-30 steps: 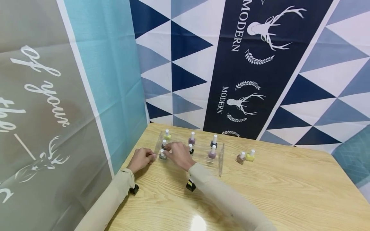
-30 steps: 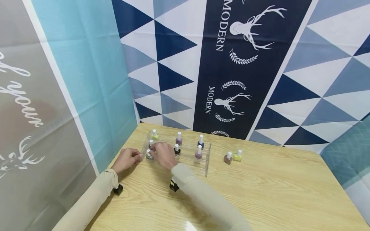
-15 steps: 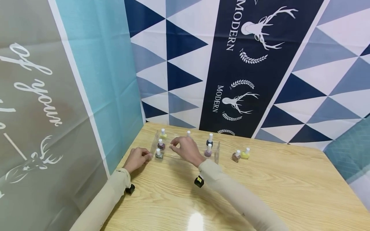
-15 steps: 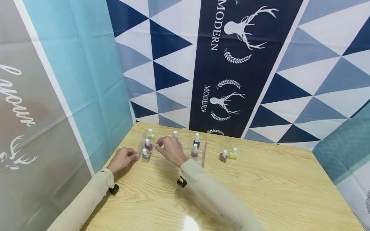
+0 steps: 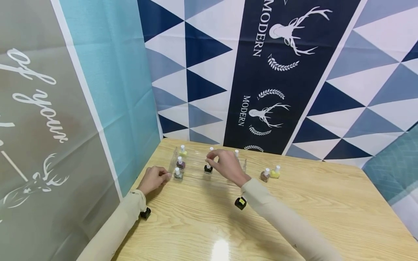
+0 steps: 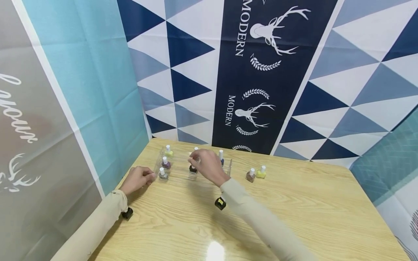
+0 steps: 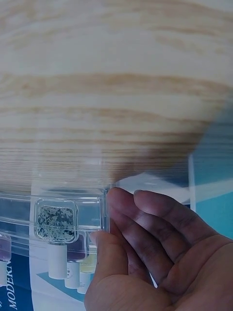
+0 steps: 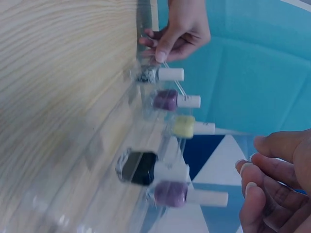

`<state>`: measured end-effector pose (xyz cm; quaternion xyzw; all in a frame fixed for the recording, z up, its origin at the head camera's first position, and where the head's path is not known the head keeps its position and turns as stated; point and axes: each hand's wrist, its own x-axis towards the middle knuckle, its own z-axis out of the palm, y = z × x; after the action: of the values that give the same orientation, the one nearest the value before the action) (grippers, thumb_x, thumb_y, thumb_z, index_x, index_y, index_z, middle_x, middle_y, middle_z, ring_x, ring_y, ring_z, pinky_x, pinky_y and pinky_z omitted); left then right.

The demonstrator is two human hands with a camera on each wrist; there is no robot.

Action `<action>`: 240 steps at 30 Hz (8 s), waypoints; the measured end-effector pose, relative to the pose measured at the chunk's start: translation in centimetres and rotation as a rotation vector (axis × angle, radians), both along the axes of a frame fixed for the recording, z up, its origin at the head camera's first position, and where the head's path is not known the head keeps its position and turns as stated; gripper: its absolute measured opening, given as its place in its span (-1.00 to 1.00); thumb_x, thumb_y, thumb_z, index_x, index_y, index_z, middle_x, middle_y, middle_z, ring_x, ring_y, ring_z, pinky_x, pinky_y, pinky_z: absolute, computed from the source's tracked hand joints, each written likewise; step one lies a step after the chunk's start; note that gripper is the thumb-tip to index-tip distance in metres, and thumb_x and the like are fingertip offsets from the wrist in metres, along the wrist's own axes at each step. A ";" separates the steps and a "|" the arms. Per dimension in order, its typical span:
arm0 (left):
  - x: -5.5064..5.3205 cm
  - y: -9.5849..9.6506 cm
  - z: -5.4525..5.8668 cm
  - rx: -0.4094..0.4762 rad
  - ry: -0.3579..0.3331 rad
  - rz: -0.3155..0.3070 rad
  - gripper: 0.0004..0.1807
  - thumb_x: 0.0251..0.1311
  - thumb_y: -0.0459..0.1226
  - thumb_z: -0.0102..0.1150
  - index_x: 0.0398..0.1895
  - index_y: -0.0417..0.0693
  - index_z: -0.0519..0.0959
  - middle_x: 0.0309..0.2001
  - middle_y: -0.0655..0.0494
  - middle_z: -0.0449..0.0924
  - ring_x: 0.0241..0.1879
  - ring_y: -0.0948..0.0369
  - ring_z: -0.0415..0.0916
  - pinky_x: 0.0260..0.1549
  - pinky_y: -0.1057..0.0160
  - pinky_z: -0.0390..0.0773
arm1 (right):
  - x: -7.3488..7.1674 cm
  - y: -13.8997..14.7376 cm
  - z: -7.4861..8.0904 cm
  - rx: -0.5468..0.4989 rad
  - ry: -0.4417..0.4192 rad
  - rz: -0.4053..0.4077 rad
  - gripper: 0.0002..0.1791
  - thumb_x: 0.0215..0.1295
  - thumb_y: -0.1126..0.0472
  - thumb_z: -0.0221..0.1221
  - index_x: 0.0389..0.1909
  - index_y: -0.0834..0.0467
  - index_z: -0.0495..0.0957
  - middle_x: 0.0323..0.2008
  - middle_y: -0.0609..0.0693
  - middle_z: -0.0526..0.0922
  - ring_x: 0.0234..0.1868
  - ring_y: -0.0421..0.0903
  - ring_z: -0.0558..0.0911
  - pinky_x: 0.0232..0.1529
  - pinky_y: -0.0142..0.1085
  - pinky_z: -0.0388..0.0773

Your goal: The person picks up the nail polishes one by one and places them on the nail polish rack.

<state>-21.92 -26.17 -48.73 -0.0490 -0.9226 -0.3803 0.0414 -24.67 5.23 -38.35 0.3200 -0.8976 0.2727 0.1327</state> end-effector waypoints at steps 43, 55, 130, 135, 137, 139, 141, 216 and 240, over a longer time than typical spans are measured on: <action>0.1 -0.2 -0.1 0.017 -0.023 0.007 -0.77 0.44 -0.24 0.26 -0.42 -0.05 0.74 -0.59 0.14 0.63 -0.61 0.18 0.50 -0.57 0.20 0.49 | -0.5 16.3 -2.0 0.044 -0.035 -0.295 -0.82 0.40 0.17 0.32 -0.17 0.20 0.77 -0.27 0.05 0.80 -0.65 -0.23 0.48 -0.49 -0.23 0.42; 0.0 -0.2 0.1 0.015 -0.010 0.006 -0.78 0.43 -0.24 0.27 -0.41 -0.06 0.74 -0.59 0.14 0.63 -0.62 0.18 0.51 -0.58 0.21 0.50 | -1.1 19.8 -4.0 0.079 -0.043 -0.346 -0.74 0.38 0.18 0.33 -0.06 0.29 0.74 -0.16 0.19 0.78 -0.38 0.06 0.69 -0.37 0.03 0.57; 0.1 -0.1 -0.1 0.028 -0.018 -0.001 -0.76 0.45 -0.23 0.25 -0.43 -0.04 0.72 -0.58 0.11 0.63 -0.66 0.16 0.47 -0.63 0.18 0.45 | -0.9 20.1 -5.2 0.073 -0.061 -0.364 -0.83 0.40 0.23 0.29 -0.12 0.22 0.75 -0.20 0.13 0.78 -0.47 -0.04 0.61 -0.62 -0.21 0.35; 0.2 -0.1 0.0 0.027 -0.019 0.009 -0.76 0.46 -0.24 0.24 -0.42 -0.05 0.72 -0.58 0.10 0.63 -0.65 0.15 0.48 -0.64 0.19 0.45 | -0.5 19.9 -4.9 0.070 -0.060 -0.347 -0.84 0.40 0.23 0.28 -0.13 0.22 0.75 -0.19 0.14 0.78 -0.60 -0.14 0.44 -0.65 -0.22 0.27; 0.2 0.0 0.1 0.023 -0.020 0.010 -0.77 0.46 -0.25 0.24 -0.42 -0.06 0.72 -0.57 0.10 0.63 -0.65 0.16 0.49 -0.65 0.20 0.44 | -0.4 19.8 -4.8 0.074 -0.058 -0.342 -0.84 0.41 0.23 0.28 -0.13 0.22 0.75 -0.20 0.14 0.78 -0.63 -0.16 0.39 -0.65 -0.23 0.26; 0.2 0.0 0.1 0.020 -0.022 0.010 -0.77 0.45 -0.26 0.24 -0.41 -0.06 0.72 -0.57 0.10 0.63 -0.63 0.16 0.50 -0.65 0.21 0.44 | -0.2 19.8 -4.8 0.078 -0.058 -0.337 -0.84 0.41 0.23 0.28 -0.13 0.23 0.75 -0.20 0.14 0.78 -0.64 -0.17 0.36 -0.64 -0.23 0.26; 0.2 0.0 0.1 0.021 -0.024 0.010 -0.78 0.45 -0.26 0.25 -0.40 -0.07 0.73 -0.57 0.09 0.64 -0.63 0.17 0.50 -0.64 0.23 0.44 | -0.1 19.9 -4.7 0.079 -0.058 -0.335 -0.84 0.41 0.24 0.28 -0.13 0.23 0.75 -0.20 0.15 0.78 -0.64 -0.17 0.37 -0.62 -0.23 0.28; 0.2 0.0 0.4 0.011 -0.009 -0.001 -0.78 0.45 -0.26 0.25 -0.41 -0.09 0.72 -0.58 0.08 0.63 -0.64 0.19 0.47 -0.61 0.23 0.43 | 3.0 14.2 -3.0 0.039 0.011 -0.203 -0.96 0.31 0.22 0.38 -0.31 0.09 0.77 -0.37 -0.10 0.75 -0.66 -0.33 0.41 -0.62 -0.34 0.33; 0.5 -0.1 0.2 0.011 -0.020 0.014 -0.76 0.45 -0.26 0.24 -0.43 -0.06 0.72 -0.58 0.10 0.62 -0.64 0.18 0.45 -0.62 0.23 0.42 | 3.2 12.1 -2.7 0.009 0.037 -0.153 -0.96 0.28 0.23 0.41 -0.31 0.12 0.79 -0.38 -0.11 0.77 -0.67 -0.36 0.39 -0.64 -0.38 0.30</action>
<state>-21.46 -26.31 -48.48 -0.0387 -0.9212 -0.3854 0.0351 -21.48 17.28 -41.08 0.2559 -0.9181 0.2517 0.1681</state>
